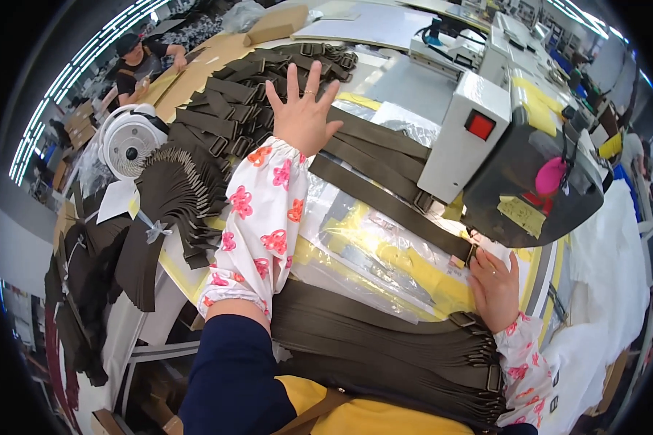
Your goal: Assembling and finishing webbing straps using an industrial automatic sewing machine.
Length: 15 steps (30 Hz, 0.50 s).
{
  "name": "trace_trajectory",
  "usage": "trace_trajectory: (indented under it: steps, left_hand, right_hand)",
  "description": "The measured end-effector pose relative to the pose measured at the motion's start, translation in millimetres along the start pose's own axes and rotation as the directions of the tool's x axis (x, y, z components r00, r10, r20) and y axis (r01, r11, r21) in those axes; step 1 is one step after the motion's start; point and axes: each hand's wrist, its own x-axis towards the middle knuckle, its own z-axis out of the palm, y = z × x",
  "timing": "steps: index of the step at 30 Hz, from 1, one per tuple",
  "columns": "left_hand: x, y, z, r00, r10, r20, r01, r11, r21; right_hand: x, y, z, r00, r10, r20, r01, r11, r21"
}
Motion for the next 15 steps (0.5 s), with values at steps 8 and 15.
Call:
trace_trajectory:
  steps: [8, 15]
  left_hand:
    - [2, -10, -8, 0.980, -0.092, 0.178, 0.091, 0.996, 0.016]
    - [-1, -18, -2, 0.980, -0.159, 0.123, 0.158, 0.987, 0.019]
  right_hand:
    - [6, -1, 2, 1.000, 0.003, 0.019, -0.002, 1.000, -0.013]
    - [1, 0, 3, 0.999, -0.015, 0.033, 0.017, 0.999, -0.040]
